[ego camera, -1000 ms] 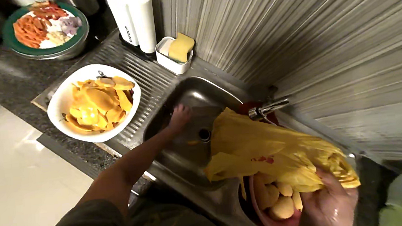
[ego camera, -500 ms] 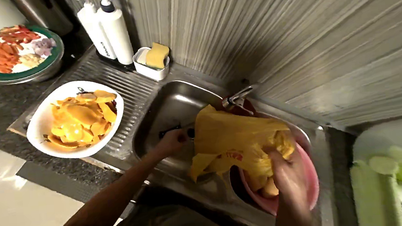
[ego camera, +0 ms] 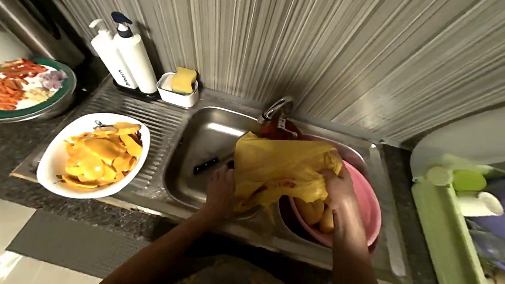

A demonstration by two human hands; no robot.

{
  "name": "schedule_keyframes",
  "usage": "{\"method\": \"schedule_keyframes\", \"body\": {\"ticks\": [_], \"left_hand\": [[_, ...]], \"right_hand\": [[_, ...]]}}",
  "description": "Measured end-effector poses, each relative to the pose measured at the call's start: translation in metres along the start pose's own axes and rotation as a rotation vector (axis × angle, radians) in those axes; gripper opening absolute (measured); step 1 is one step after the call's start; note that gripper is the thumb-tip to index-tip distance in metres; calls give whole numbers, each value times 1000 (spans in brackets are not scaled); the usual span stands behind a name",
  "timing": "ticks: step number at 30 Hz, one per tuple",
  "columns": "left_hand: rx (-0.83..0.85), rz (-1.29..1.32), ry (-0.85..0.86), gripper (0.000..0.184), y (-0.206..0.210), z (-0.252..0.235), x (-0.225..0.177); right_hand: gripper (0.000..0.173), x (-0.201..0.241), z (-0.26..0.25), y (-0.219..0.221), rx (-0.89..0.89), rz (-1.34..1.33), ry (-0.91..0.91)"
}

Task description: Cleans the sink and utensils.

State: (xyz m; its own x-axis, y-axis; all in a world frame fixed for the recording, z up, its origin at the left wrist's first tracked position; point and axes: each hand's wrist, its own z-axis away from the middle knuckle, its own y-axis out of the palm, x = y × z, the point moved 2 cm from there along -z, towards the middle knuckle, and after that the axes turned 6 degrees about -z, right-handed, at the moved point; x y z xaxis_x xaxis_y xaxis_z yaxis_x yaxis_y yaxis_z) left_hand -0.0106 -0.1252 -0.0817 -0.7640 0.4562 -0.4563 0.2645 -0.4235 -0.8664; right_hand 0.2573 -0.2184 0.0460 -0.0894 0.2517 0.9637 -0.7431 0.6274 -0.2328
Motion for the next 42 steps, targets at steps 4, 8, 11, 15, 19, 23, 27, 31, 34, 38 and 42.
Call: {"method": "schedule_keyframes", "body": {"ticks": [4,8,11,15,19,23,27,31,34,38,42], "left_hand": [[360,449,-208,40,-10,-15,26],[176,1049,-182,29,-133,-2,-5],[7,1123,90,18,-205,18,-18],[-133,1247,225,23,-248,50,-10],[-259,1234,26,22,-216,73,36],[-257,1072,-200,19,-161,99,101],[-248,960,112,14,-160,143,144],[-129,921,398,11,-186,149,140],[28,586,292,17,-213,138,154],[43,-57,81,58,-267,68,123],[244,4,268,50,-266,-55,52]], "right_hand": [[43,6,-15,9,-59,-116,19],[36,44,-15,7,-42,-103,-60],[42,71,-1,4,-47,-83,-127],[56,83,28,-11,-35,-101,-243],[51,40,57,-10,98,182,-219],[44,-49,74,0,764,604,-161],[24,-65,85,-40,925,209,-242],[21,-18,78,-61,967,-37,-384],[35,1,61,-61,972,92,-426],[59,34,-6,-85,685,-7,-712],[69,41,-33,1,791,215,-464]]}}
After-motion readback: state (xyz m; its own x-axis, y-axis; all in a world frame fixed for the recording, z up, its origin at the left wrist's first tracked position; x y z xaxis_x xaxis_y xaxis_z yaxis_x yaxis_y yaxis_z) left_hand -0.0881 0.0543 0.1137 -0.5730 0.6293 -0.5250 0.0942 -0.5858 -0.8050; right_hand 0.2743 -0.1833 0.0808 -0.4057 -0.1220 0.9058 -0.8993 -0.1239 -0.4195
